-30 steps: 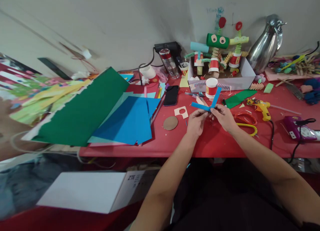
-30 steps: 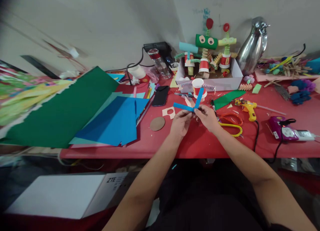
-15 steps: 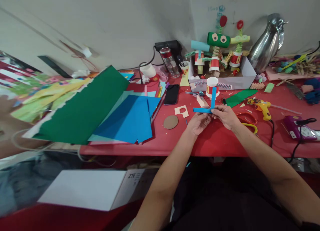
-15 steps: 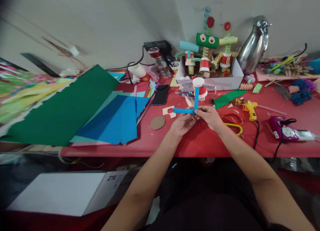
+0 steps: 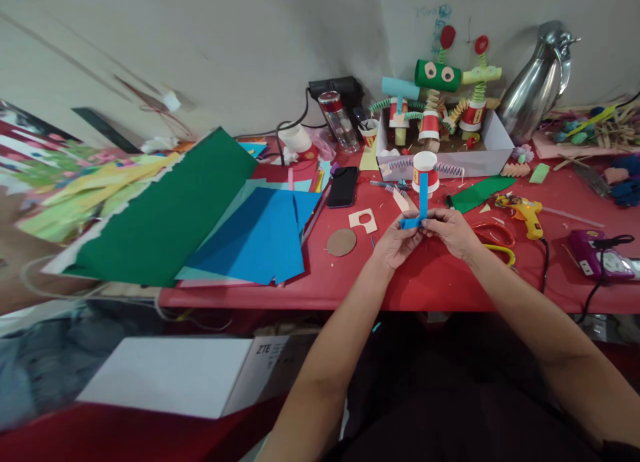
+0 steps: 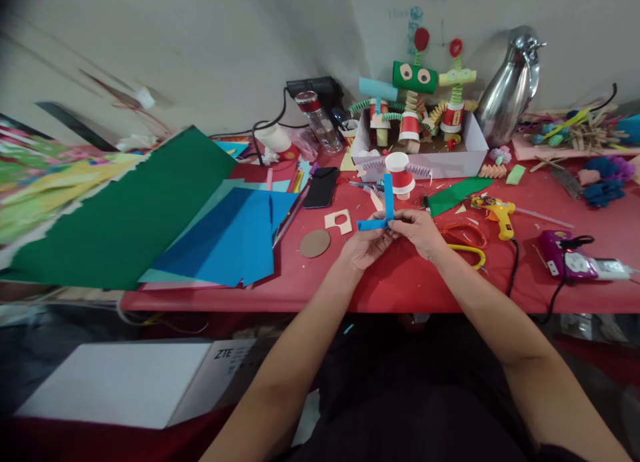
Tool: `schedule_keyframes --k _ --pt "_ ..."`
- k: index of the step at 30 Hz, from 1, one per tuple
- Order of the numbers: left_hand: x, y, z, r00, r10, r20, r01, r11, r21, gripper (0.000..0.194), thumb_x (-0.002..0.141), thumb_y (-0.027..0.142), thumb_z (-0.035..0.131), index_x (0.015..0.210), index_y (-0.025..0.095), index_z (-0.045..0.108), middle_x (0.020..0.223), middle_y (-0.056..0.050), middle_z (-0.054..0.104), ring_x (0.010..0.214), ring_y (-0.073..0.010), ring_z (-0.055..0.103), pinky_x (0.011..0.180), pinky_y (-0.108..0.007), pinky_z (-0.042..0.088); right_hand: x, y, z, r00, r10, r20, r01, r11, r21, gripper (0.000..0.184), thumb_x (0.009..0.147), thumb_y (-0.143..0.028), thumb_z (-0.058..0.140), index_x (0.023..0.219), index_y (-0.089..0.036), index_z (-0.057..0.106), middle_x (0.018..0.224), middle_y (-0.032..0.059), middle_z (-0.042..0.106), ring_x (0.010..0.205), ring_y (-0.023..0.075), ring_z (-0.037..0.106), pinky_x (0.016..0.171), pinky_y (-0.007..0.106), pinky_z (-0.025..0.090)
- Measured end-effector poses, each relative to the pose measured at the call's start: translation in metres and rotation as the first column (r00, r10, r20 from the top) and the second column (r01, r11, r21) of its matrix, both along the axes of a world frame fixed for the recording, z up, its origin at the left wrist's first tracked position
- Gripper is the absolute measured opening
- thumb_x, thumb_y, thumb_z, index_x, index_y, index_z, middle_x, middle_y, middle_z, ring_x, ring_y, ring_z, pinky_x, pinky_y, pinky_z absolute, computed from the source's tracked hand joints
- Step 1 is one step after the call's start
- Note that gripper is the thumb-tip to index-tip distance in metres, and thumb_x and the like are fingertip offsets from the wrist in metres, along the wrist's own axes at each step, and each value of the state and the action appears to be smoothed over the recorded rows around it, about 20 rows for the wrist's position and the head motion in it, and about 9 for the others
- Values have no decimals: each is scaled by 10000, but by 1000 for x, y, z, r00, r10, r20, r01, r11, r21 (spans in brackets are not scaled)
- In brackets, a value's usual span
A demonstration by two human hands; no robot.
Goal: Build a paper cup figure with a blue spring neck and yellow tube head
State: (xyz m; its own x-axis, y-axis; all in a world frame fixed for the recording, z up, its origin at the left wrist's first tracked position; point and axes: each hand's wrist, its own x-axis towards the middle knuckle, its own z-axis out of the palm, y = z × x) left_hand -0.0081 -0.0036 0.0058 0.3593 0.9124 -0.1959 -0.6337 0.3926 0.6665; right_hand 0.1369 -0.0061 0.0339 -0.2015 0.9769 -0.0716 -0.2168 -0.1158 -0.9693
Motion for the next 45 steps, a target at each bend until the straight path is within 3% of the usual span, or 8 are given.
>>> schedule_keyframes --k 4,12,18,23,29,34,39,45 --pt "-1 0 3 996 4 -87 2 998 63 325 588 150 882 791 208 634 728 39 650 644 -94 627 681 -238 528 2 1 -3 998 5 70 -8 999 41 291 558 -438 840 683 -192 748 608 -2 661 573 116 557 616 304 504" --pt "-7 0 9 957 81 -278 -15 973 231 338 552 180 890 801 192 661 786 16 666 716 -131 652 721 -294 550 7 2 -5 978 7 209 -33 992 118 350 562 -523 835 680 -199 778 601 -5 638 564 123 545 581 300 473" --pt "-5 2 7 927 143 -346 -28 948 318 271 571 178 855 821 190 753 780 -20 722 758 -153 644 723 -281 522 11 6 -6 956 6 293 -63 980 188 366 592 -571 816 630 -211 764 666 9 616 625 142 568 597 300 462" --pt "-3 4 4 917 199 -344 -90 947 309 228 550 145 847 760 196 777 800 -23 742 760 -146 635 717 -270 499 12 8 -8 939 -10 343 -80 966 246 361 642 -569 787 604 -214 738 665 3 566 636 141 547 604 299 454" --pt "2 2 9 924 238 -298 -149 945 292 219 543 151 870 737 202 783 743 -19 744 762 -162 657 740 -283 504 8 3 -6 953 -19 303 -60 967 250 284 615 -469 805 569 -211 696 712 -4 574 661 142 592 690 325 499" --pt "6 0 11 923 273 -272 -209 948 241 231 538 189 890 743 195 784 720 -13 742 781 -170 676 769 -288 510 2 -1 -4 984 -76 161 59 992 109 228 588 -368 810 659 -206 665 668 -19 629 664 156 629 725 352 530" --pt "7 0 10 918 320 -235 -256 929 266 219 567 262 883 754 209 782 725 3 744 747 -142 666 794 -294 524 -2 -2 -2 990 -138 38 134 986 94 375 533 -390 865 806 -223 671 776 -7 711 746 172 665 799 375 564" --pt "6 1 10 902 352 -248 -294 925 242 185 585 225 877 722 191 757 718 13 731 691 -111 650 758 -271 522 -2 0 -6 985 -149 87 136 980 142 297 625 -455 820 733 -227 665 744 11 713 722 194 683 753 394 589"
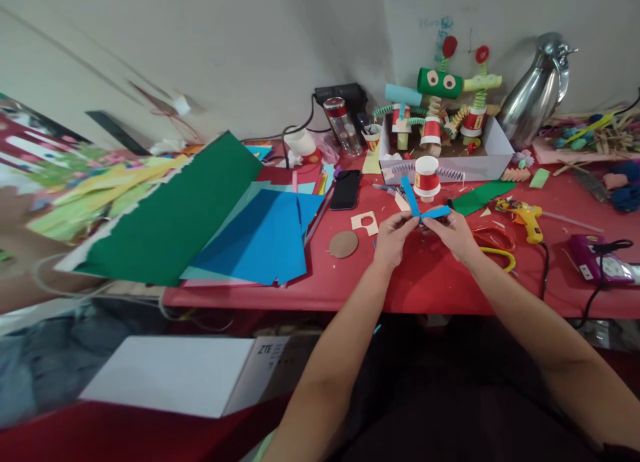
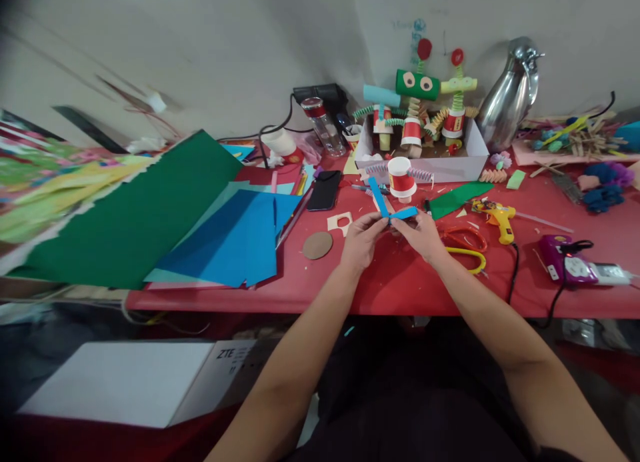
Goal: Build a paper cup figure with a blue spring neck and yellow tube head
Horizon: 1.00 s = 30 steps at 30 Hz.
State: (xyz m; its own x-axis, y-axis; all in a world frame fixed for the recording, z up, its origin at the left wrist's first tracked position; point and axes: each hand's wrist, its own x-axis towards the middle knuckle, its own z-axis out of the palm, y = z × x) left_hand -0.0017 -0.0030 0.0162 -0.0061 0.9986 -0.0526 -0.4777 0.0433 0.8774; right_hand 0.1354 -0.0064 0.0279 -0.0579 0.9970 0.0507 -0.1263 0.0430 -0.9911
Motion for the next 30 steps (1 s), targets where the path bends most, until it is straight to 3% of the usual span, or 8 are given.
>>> schedule_keyframes --k 10,16,21,26,28,30 --pt "-2 2 2 996 -32 85 42 992 -116 258 469 230 915 645 185 732 637 24 706 589 -96 622 654 -250 506 2 4 -6 998 37 51 -36 999 -16 335 680 -537 761 706 -214 679 629 11 685 610 177 647 652 361 559" --pt "0 -1 1 1000 18 -2 -18 1000 12 212 540 228 885 695 194 745 683 26 711 658 -93 622 724 -250 509 3 4 -9 981 -96 167 79 992 101 338 661 -529 783 736 -219 671 758 26 710 710 188 640 726 366 533" --pt "3 -2 -2 1000 22 -21 -20 998 59 197 562 245 877 695 201 738 678 27 697 673 -108 622 726 -264 512 5 4 -9 958 -155 240 122 982 147 347 679 -543 767 717 -213 666 736 47 697 721 217 638 733 389 522" --pt "4 -1 -3 1000 28 -15 -26 996 86 214 557 260 876 704 191 737 682 25 699 660 -99 611 698 -249 502 1 -3 -3 907 -303 294 206 925 318 305 708 -500 750 646 -219 649 718 37 671 709 201 619 709 359 496" --pt "4 -2 -3 1000 14 6 -14 997 77 228 556 266 877 716 187 735 686 26 696 664 -101 617 728 -264 512 -1 -3 -2 937 -257 236 197 948 248 327 677 -519 768 643 -214 658 710 33 680 707 195 623 699 350 497" --pt "3 -2 -3 1000 -4 31 2 998 60 229 565 269 872 728 188 733 703 23 702 669 -102 626 754 -277 519 -3 -1 -2 982 -147 120 137 986 91 378 645 -567 772 639 -206 660 660 24 678 663 183 617 666 338 495"
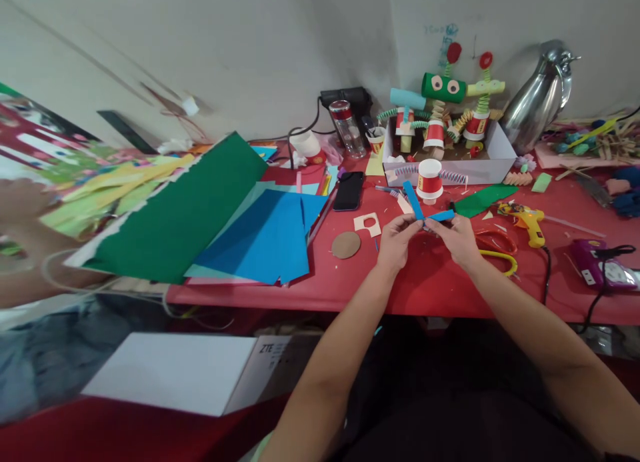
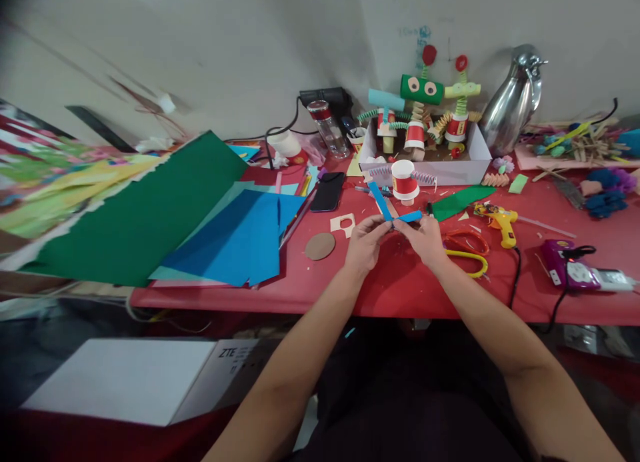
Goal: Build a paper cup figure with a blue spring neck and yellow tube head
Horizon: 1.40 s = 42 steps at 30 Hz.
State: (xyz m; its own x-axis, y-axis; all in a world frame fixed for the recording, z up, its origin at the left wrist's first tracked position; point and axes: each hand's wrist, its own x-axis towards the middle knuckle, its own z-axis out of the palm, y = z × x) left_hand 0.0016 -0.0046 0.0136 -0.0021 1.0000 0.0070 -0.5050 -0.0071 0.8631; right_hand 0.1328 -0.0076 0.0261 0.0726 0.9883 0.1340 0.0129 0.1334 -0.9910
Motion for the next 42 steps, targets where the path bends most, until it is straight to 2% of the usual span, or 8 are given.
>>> schedule_keyframes --k 2,5,9,14,21,28,33,42 --pt "0 0 0 1000 -11 22 11 1000 -19 226 571 268 870 731 190 730 723 18 714 673 -103 635 757 -281 524 -1 2 0 989 68 -134 -83 991 -107 409 645 -598 758 625 -203 652 606 13 659 612 163 601 622 316 483" --pt "1 1 -1 998 3 60 0 999 -35 233 562 265 878 719 192 722 731 16 724 684 -107 652 741 -272 533 -2 2 1 973 79 -218 -108 986 -124 365 624 -547 795 696 -216 662 658 0 680 622 150 609 586 287 472" --pt "1 1 -2 996 15 82 -11 999 -44 247 562 273 884 718 197 708 725 24 720 692 -111 666 759 -283 554 -4 -1 1 979 80 -188 -93 994 -61 340 582 -456 840 775 -232 673 782 -4 708 705 158 630 640 297 494" --pt "-1 -1 -2 993 -67 100 74 995 -64 261 574 304 886 710 195 691 749 25 721 725 -133 693 814 -323 580 -1 1 1 990 65 -124 -70 997 -41 254 672 -452 760 650 -211 681 631 -15 636 613 138 554 628 298 458" --pt "-2 -1 -3 985 -125 115 135 987 -84 289 552 205 886 761 196 687 796 12 737 781 -168 718 838 -359 586 1 3 3 987 74 -141 -83 995 -60 216 627 -416 767 664 -213 702 607 -14 650 563 137 558 584 295 467" --pt "3 -4 -3 998 -47 43 50 995 -81 258 596 265 871 750 176 683 783 -7 729 760 -158 699 811 -353 572 2 4 0 995 83 -60 -86 995 -47 270 657 -474 738 651 -211 674 620 -10 640 557 139 555 581 302 463" --pt "7 -3 -8 997 71 10 -70 997 -44 240 611 264 855 734 185 666 738 22 709 715 -121 669 796 -313 548 -1 4 -5 999 38 7 -38 998 51 174 657 -380 707 708 -214 703 718 5 685 664 162 595 675 320 484" --pt "3 -5 -2 999 -44 2 44 998 39 318 547 246 885 795 221 689 864 13 737 792 -148 682 818 -329 556 3 5 4 978 145 -147 -156 986 -64 227 625 -427 766 662 -216 692 640 -26 646 585 119 536 609 288 463"
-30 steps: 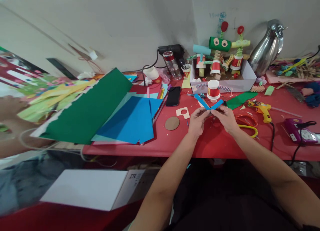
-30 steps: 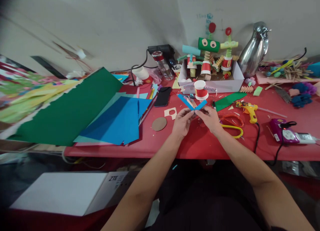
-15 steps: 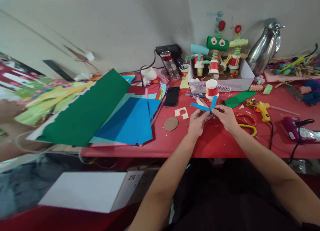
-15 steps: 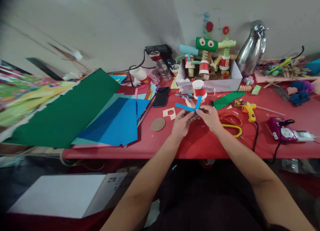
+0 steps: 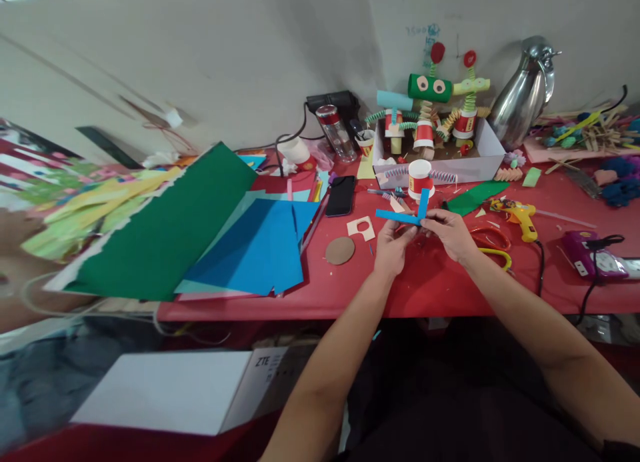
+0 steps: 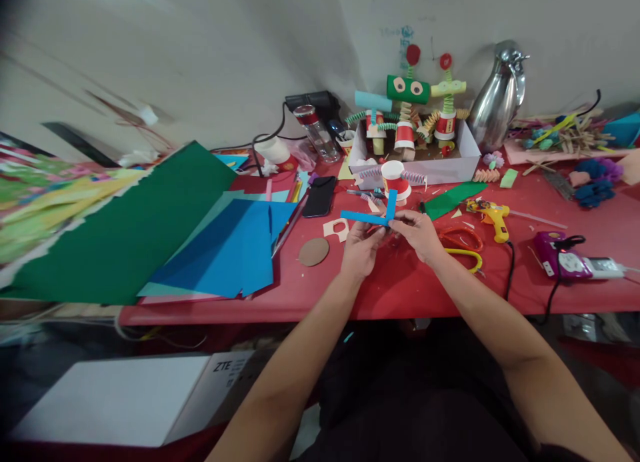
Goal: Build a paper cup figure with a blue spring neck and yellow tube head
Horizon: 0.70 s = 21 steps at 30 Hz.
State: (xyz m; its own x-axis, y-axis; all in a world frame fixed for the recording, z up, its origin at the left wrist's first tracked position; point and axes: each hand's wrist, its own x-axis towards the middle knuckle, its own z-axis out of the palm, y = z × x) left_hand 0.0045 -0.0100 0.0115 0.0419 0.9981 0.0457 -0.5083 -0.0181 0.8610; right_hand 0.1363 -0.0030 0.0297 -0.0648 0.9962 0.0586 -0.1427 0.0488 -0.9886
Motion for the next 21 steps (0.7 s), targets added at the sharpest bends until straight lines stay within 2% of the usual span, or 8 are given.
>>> schedule_keyframes --k 6,14,21 --pt "0 0 1 992 91 -87 -86 994 62 289 542 230 890 745 221 684 703 36 688 702 -139 646 716 -290 540 1 -1 1 997 57 -49 -59 997 -51 213 625 -409 786 655 -219 694 626 -30 634 575 106 533 609 287 463" --pt "1 -2 2 958 217 -188 -190 970 150 174 610 249 851 695 224 702 706 21 681 717 -155 635 740 -309 532 -4 -2 -2 985 47 -165 -67 991 -118 232 567 -397 821 677 -225 710 681 -27 673 624 107 570 651 281 493" --pt "-3 -6 1 888 354 -295 -246 905 346 121 662 184 813 707 277 749 768 10 688 769 -175 639 795 -336 527 -6 -4 -2 981 3 -194 -30 990 -136 205 549 -360 821 643 -219 705 635 -35 656 571 89 533 615 268 474"
